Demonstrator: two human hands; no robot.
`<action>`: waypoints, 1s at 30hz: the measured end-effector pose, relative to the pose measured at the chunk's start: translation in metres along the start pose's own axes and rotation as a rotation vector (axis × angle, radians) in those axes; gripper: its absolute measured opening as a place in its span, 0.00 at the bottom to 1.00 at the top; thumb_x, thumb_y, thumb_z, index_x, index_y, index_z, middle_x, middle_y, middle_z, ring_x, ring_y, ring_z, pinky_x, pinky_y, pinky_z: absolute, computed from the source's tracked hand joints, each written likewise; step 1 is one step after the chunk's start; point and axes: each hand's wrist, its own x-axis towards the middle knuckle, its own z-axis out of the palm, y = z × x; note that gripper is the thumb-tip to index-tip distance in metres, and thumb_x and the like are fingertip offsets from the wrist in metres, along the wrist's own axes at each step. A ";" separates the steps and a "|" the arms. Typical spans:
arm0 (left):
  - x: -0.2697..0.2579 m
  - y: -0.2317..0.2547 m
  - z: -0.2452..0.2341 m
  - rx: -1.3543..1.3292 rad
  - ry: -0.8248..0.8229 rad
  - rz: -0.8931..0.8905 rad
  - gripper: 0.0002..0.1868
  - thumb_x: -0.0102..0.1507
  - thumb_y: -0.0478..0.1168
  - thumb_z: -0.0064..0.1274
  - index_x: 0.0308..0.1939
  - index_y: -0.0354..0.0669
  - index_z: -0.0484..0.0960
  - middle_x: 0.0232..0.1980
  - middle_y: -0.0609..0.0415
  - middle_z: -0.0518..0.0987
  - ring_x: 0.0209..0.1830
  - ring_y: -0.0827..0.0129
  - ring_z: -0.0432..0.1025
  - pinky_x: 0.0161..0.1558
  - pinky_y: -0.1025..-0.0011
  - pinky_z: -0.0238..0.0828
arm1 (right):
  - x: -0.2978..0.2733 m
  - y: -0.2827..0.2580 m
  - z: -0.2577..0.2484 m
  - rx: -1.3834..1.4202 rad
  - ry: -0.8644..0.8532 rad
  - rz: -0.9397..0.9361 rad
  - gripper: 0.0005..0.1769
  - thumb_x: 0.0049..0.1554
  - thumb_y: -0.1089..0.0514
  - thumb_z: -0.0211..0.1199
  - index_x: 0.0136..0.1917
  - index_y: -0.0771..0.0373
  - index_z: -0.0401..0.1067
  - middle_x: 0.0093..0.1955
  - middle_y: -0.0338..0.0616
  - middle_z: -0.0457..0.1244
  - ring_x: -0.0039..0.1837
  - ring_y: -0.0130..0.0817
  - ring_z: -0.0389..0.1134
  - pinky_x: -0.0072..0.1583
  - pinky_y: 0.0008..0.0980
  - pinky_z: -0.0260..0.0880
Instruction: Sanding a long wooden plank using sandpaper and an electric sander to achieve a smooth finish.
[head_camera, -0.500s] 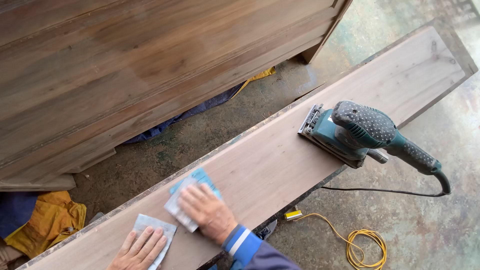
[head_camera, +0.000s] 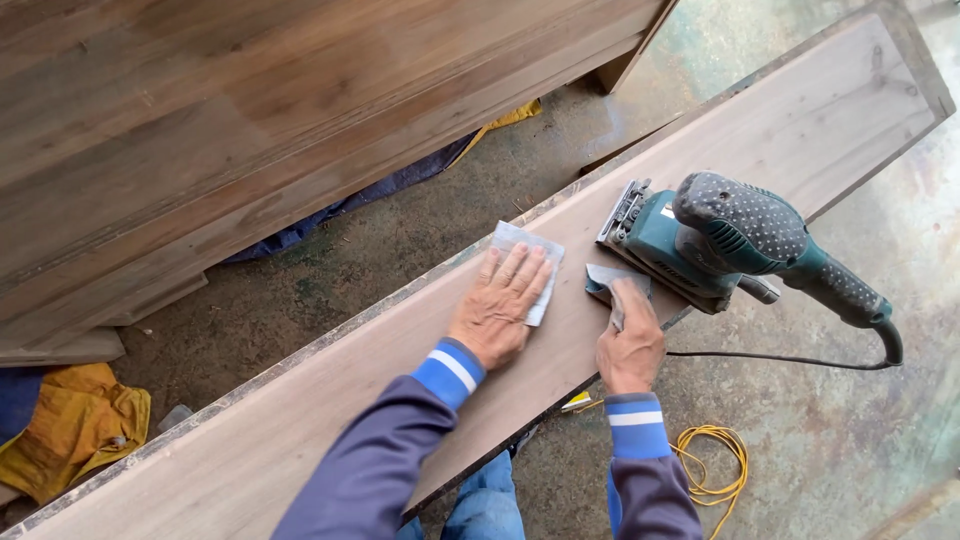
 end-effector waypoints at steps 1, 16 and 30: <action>-0.014 0.009 -0.006 -0.005 0.000 0.000 0.40 0.61 0.45 0.44 0.78 0.43 0.55 0.81 0.48 0.55 0.82 0.59 0.47 0.79 0.55 0.34 | -0.001 -0.002 -0.003 -0.005 -0.003 0.000 0.21 0.61 0.68 0.54 0.66 0.64 0.72 0.70 0.55 0.65 0.72 0.50 0.65 0.73 0.45 0.65; -0.021 0.071 0.009 -0.116 0.059 0.162 0.37 0.61 0.47 0.44 0.75 0.43 0.62 0.80 0.51 0.61 0.82 0.60 0.51 0.79 0.54 0.39 | -0.007 0.006 -0.008 -0.006 -0.072 -0.199 0.25 0.55 0.71 0.56 0.66 0.63 0.72 0.71 0.55 0.64 0.74 0.53 0.62 0.74 0.46 0.61; -0.071 0.045 0.000 -0.014 -0.006 0.140 0.37 0.64 0.51 0.41 0.77 0.43 0.60 0.81 0.47 0.58 0.81 0.57 0.51 0.79 0.53 0.37 | -0.007 0.004 -0.008 -0.095 -0.094 -0.265 0.31 0.50 0.75 0.56 0.67 0.65 0.70 0.73 0.57 0.61 0.76 0.54 0.60 0.74 0.45 0.60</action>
